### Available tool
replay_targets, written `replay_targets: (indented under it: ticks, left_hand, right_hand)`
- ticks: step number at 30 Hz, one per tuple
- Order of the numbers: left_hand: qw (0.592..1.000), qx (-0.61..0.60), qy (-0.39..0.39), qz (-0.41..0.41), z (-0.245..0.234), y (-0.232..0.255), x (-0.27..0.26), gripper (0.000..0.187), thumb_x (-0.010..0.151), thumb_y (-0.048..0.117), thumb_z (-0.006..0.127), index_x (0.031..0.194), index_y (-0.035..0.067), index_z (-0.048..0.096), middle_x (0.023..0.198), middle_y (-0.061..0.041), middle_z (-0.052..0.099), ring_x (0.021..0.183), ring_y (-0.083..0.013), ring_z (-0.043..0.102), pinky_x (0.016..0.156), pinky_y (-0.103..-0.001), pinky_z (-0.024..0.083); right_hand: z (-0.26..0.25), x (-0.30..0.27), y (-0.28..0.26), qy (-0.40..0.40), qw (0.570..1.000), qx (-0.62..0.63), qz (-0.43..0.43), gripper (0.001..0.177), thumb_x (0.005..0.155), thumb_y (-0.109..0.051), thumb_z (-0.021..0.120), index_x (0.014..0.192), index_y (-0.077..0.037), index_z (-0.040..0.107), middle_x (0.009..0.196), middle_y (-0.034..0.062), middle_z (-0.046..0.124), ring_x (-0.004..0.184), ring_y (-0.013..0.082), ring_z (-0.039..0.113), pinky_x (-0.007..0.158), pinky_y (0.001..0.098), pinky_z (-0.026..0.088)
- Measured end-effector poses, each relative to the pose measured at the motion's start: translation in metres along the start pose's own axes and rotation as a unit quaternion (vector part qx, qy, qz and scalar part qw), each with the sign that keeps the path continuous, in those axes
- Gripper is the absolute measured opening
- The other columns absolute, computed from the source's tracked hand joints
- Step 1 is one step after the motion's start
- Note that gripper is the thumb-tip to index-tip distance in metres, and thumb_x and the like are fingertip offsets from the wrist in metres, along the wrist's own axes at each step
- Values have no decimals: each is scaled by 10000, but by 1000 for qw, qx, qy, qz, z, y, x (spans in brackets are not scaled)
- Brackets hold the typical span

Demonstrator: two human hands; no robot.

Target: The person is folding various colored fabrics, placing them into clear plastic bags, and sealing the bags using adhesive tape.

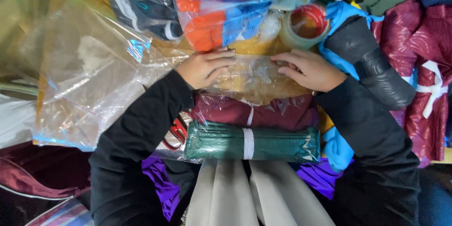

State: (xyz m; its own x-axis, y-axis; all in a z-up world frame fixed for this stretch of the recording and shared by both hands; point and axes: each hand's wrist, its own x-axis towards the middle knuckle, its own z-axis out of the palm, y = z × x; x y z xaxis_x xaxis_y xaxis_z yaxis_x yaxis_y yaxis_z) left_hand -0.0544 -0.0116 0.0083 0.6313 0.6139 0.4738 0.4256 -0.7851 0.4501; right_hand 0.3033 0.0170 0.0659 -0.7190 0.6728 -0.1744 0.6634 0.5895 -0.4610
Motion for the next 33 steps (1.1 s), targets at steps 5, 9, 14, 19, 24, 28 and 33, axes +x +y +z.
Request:
replay_targets:
  ticks: [5,9,14,19,24,28,33]
  left_hand:
    - [980,167,43,96,4,25,18,202,1014,268,667,1162,144,727,1253,-81,721,1178,-294,692,1031,-417,553]
    - [996,42,-2,79,3,40,34,292,1053,279,600,1253,76,665,1268,-141,684,1205,-357,660,1053,-494,544]
    - [998,3,-62,19,5,37,30,506,1027,424,615,1353,37,602,1409,-186,621,1325,-402,563,1127,-524,447]
    - [998,-2,-68,19,12,30,27,535,997,439,666,1334,26,620,1420,-180,606,1335,-415,545,1120,-552,443]
    - [993,27,-111,6,14,25,28,576,983,471,669,1368,47,599,1469,-153,568,1357,-401,530,1149,-552,433]
    - [994,30,-109,6,10,30,28,559,990,458,671,1343,29,611,1434,-149,584,1330,-406,550,1128,-566,461]
    - [993,24,-113,-6,17,25,25,597,984,499,654,1386,64,585,1471,-129,559,1376,-387,511,1156,-548,422]
  right_hand:
    - [-3,3,-18,-7,999,-32,22,515,1022,-480,591,1421,-156,564,880,65,576,910,307,659,824,443,560]
    - [-4,3,-25,2,999,-43,6,510,1007,-423,632,1401,-105,566,874,90,596,894,340,665,793,463,570]
    - [-2,1,-19,27,998,-33,-43,453,1027,-350,606,1406,-108,541,867,93,601,843,351,659,724,462,568]
    - [7,-1,-10,100,988,-53,-104,308,1025,-252,624,1316,-152,622,872,37,619,817,300,670,639,393,579]
    - [2,4,-32,93,979,-45,-178,294,963,-326,735,1133,-95,675,1001,70,613,926,310,661,796,418,572]
    - [10,6,-31,92,976,-49,-193,148,997,-225,695,1067,-95,688,1002,68,620,931,323,666,798,426,580]
    - [12,7,-30,60,988,12,-143,104,1047,-149,578,1064,-70,644,919,95,647,866,339,678,754,421,577]
